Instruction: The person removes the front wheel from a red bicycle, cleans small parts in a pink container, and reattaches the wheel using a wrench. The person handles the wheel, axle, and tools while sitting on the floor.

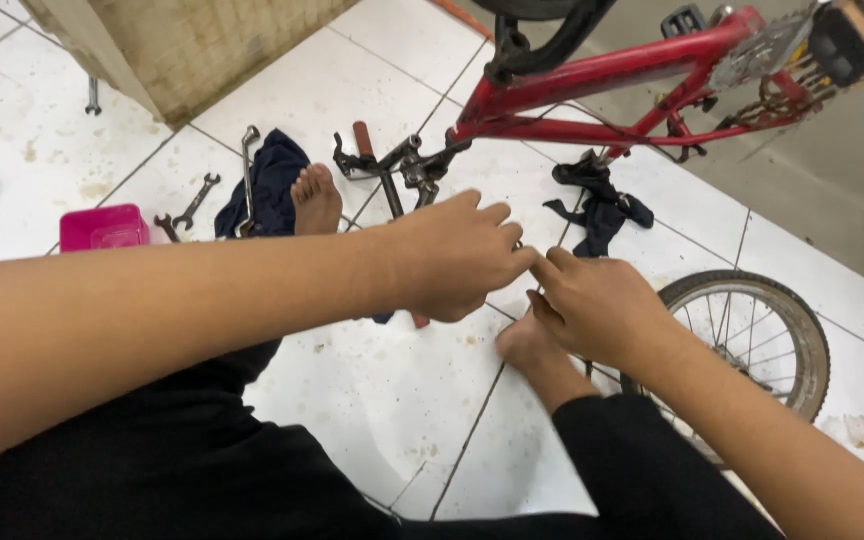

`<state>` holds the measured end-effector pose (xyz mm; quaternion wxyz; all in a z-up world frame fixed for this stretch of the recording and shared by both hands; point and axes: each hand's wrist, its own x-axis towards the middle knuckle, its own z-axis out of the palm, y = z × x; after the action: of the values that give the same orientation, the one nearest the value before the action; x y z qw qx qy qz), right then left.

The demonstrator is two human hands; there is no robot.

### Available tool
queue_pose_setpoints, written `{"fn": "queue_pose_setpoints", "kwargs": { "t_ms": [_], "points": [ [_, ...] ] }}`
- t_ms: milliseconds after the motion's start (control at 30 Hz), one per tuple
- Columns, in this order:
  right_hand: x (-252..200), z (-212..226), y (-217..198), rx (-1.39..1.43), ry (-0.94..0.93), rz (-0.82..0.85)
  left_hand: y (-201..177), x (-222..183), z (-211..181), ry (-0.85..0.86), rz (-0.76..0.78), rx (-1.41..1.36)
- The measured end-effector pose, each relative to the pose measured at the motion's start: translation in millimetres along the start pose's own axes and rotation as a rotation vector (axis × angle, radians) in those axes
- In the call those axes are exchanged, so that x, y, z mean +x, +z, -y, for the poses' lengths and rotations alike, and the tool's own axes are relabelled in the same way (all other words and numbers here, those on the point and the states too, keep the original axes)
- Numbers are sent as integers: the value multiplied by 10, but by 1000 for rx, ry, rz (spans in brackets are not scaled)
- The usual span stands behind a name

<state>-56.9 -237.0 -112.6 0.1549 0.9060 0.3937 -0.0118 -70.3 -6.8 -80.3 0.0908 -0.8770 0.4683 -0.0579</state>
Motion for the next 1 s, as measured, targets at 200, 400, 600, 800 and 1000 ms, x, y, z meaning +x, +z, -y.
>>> {"fn": "queue_pose_setpoints", "kwargs": {
  "t_ms": [200, 400, 600, 800, 1000],
  "points": [
    [267, 59, -43, 260, 27, 90, 365, 25, 92, 25, 107, -122],
    [493, 31, 184, 617, 154, 265, 1077, 351, 79, 41, 254, -227],
    [866, -114, 1131, 905, 272, 363, 2167, 670, 73, -160, 517, -321],
    [1396, -62, 2272, 873, 364, 279, 2928, 867, 33, -597, 297, -375],
    [1606, -37, 2402, 862, 356, 188, 3065, 970, 229, -801, 113, -429]
  ]
}}
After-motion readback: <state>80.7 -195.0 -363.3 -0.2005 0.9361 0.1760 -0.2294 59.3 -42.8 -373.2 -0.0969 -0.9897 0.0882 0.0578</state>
